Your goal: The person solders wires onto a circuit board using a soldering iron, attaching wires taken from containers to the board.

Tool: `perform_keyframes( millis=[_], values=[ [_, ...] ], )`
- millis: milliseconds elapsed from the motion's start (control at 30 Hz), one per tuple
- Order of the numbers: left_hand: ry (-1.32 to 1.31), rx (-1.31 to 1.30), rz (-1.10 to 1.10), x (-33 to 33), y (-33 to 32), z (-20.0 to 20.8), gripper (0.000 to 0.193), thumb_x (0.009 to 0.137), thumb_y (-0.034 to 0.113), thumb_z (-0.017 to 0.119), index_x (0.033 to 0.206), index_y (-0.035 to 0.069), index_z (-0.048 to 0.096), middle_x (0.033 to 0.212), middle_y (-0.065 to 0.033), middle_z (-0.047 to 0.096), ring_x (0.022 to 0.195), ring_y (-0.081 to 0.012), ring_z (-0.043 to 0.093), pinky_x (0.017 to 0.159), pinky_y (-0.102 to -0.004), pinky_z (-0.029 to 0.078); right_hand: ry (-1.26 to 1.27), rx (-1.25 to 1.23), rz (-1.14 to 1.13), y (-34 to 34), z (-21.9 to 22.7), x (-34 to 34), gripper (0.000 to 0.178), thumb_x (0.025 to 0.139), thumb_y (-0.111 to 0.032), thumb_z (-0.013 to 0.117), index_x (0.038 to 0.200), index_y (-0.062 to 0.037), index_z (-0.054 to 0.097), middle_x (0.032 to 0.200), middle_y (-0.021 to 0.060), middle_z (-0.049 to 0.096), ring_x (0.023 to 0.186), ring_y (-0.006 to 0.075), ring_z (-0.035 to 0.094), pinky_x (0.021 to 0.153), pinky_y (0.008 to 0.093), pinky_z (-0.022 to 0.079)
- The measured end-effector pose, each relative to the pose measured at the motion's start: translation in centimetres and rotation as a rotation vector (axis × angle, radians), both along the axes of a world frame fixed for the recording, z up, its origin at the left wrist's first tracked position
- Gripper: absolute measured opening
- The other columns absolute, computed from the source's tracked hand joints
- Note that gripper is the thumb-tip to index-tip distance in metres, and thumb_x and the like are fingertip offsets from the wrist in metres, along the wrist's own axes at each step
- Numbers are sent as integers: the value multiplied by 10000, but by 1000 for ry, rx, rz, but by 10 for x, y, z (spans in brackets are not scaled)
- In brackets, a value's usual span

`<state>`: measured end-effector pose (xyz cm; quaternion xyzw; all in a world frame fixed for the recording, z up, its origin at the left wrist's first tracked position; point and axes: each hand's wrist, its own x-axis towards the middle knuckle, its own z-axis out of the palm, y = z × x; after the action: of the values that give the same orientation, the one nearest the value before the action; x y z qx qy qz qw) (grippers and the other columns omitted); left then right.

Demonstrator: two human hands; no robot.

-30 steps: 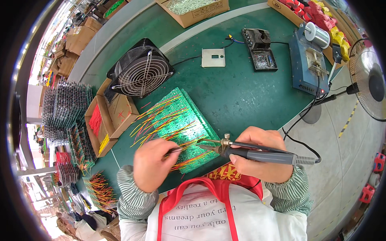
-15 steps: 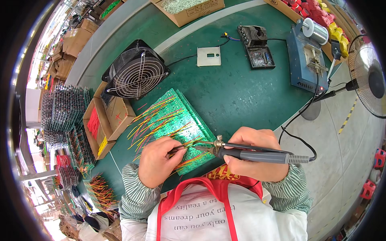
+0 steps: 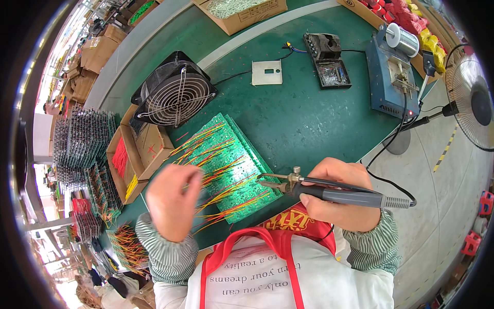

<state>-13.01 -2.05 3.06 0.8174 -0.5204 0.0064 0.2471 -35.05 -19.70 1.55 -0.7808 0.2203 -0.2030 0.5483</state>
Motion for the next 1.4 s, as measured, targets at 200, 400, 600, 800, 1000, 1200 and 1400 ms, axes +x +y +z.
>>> perform_keyframes(
  millis=[200, 400, 600, 800, 1000, 1200, 1400],
  values=[
    [231, 112, -221, -22, -17, -29, 118, 769, 116, 700, 833, 32, 647, 752, -86, 604, 639, -253, 598, 579, -349, 473, 0, 45, -48, -1, 3, -1, 147, 679, -46, 705, 767, -14, 591, 612, 22, 608, 517, 63, 558, 486, 221, 427],
    [285, 136, -220, -20, -21, -34, 129, 774, 124, 697, 837, 21, 651, 743, -82, 597, 600, -226, 592, 556, -335, 466, -12, 50, -48, -2, -3, 2, 150, 674, -47, 708, 765, -7, 595, 611, 21, 606, 516, 62, 547, 488, 224, 429],
    [279, 138, -229, -19, -22, -34, 134, 769, 123, 702, 840, 18, 656, 734, -80, 596, 585, -222, 585, 548, -331, 462, 1, 74, -34, -3, -3, 3, 146, 667, -37, 708, 751, -4, 594, 606, 25, 605, 518, 63, 552, 490, 224, 434],
    [285, 120, -231, -19, -20, -34, 127, 770, 116, 702, 843, 19, 662, 734, -81, 599, 582, -217, 582, 547, -329, 459, -28, 24, -46, -4, 2, -1, 157, 668, -37, 711, 765, -15, 590, 623, 21, 612, 521, 64, 560, 491, 217, 437],
    [159, 59, -222, -2, -1, -16, 80, 813, 80, 658, 856, 13, 653, 769, -107, 631, 629, -255, 605, 585, -328, 479, -10, -3, -55, 1, 5, -10, 173, 663, -48, 723, 766, -24, 586, 621, 18, 612, 509, 67, 562, 480, 214, 432],
    [141, 102, -6, -11, 44, 10, 91, 783, 53, 690, 859, 10, 664, 757, -108, 645, 564, -198, 567, 527, -295, 446, -58, -49, 19, 14, 8, -14, 183, 650, -50, 737, 748, -23, 585, 573, 22, 588, 472, 82, 552, 450, 218, 412],
    [367, 142, -115, -29, 56, -13, 90, 763, 58, 702, 834, 17, 663, 700, -73, 616, 493, -164, 501, 479, -291, 408, -47, 44, 124, 34, 4, -4, 158, 660, -56, 730, 734, -36, 592, 558, 17, 579, 461, 94, 542, 444, 241, 404]
  ],
)
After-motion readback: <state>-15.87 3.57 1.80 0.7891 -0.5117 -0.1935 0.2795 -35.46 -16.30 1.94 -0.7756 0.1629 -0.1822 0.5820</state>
